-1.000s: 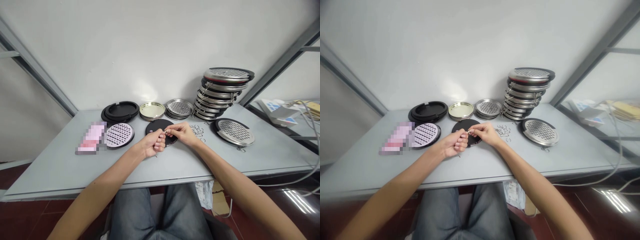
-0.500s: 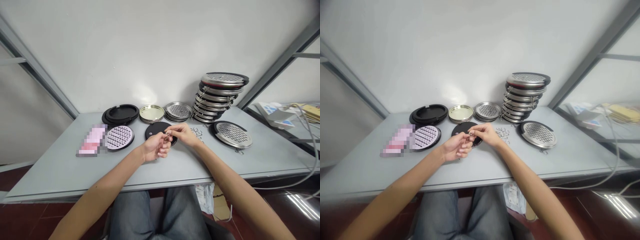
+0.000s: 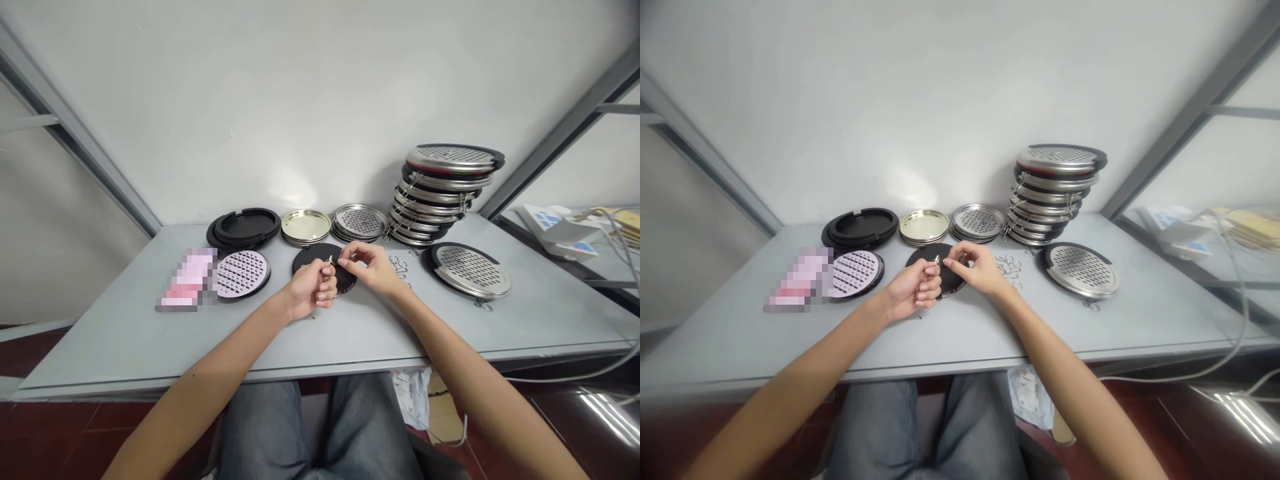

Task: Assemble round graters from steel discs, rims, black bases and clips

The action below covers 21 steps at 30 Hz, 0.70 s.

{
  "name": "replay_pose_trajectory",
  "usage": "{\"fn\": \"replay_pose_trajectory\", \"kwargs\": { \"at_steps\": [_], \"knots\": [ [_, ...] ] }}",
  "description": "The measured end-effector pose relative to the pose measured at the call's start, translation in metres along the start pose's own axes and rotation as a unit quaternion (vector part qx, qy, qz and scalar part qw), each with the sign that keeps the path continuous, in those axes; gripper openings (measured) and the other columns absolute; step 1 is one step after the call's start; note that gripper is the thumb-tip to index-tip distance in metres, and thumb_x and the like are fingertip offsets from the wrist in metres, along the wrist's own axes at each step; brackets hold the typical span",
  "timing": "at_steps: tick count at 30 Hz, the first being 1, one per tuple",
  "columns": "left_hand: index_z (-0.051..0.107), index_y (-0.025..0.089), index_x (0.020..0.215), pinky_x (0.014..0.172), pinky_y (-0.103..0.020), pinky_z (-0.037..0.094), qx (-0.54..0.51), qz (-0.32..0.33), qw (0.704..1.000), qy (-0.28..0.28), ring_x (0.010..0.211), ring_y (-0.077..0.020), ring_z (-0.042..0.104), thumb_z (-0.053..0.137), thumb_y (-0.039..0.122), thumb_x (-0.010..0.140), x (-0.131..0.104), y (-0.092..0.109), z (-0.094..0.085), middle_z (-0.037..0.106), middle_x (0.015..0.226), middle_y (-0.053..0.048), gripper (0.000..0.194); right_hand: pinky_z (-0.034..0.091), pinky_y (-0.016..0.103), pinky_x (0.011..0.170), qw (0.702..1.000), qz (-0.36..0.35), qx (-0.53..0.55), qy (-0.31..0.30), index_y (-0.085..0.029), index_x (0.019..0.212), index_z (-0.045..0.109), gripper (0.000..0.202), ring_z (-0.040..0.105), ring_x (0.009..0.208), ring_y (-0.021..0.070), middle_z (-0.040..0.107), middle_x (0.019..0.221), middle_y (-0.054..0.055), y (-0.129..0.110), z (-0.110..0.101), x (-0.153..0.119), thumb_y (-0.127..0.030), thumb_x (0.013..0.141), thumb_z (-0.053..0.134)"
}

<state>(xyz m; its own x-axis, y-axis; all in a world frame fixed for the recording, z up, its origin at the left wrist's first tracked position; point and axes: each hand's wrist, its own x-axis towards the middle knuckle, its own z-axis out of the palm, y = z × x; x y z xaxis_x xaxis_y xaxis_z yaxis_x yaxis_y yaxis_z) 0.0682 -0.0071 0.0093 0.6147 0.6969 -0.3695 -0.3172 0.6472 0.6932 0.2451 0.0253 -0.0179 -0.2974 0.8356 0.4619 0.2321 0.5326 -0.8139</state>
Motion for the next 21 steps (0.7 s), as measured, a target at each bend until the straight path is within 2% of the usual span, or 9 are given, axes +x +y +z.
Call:
{"fn": "replay_pose_trajectory", "kwargs": {
  "at_steps": [6, 12, 21],
  "knots": [
    [0.034, 0.02, 0.065, 0.033, -0.016, 0.022, 0.001, 0.004, 1.0, -0.022, 0.034, -0.0073, 0.027, 0.033, 0.023, 0.092, -0.0001, -0.0001, -0.0011, 0.03, 0.045, 0.007, 0.027, 0.045, 0.028, 0.059, 0.998, -0.023, -0.032, -0.04, -0.017, 0.08, 0.069, 0.014, 0.058, 0.067, 0.0152, 0.068, 0.075, 0.005, -0.0016, 0.0022, -0.0014, -0.03, 0.082, 0.063],
    [0.034, 0.02, 0.065, 0.032, -0.016, 0.022, 0.0, -0.001, 1.0, -0.015, 0.034, -0.0073, 0.028, 0.035, 0.023, 0.091, 0.0, 0.0, -0.0018, 0.029, 0.045, 0.007, 0.027, 0.043, 0.027, 0.056, 0.995, -0.056, -0.072, -0.033, -0.018, 0.081, 0.069, 0.014, 0.056, 0.063, 0.0137, 0.066, 0.072, 0.003, -0.0033, 0.0045, -0.0027, -0.028, 0.084, 0.06],
    [0.035, 0.02, 0.064, 0.032, -0.015, 0.022, -0.009, -0.03, 0.999, -0.027, 0.033, -0.0075, 0.027, 0.032, 0.024, 0.094, 0.0008, -0.0008, -0.0014, 0.03, 0.044, 0.007, 0.03, 0.041, 0.025, 0.055, 0.985, -0.103, -0.139, -0.009, -0.018, 0.075, 0.059, 0.007, 0.05, 0.059, 0.0117, 0.057, 0.066, 0.0, 0.0002, 0.0087, -0.0058, -0.022, 0.081, 0.059]
  ]
}}
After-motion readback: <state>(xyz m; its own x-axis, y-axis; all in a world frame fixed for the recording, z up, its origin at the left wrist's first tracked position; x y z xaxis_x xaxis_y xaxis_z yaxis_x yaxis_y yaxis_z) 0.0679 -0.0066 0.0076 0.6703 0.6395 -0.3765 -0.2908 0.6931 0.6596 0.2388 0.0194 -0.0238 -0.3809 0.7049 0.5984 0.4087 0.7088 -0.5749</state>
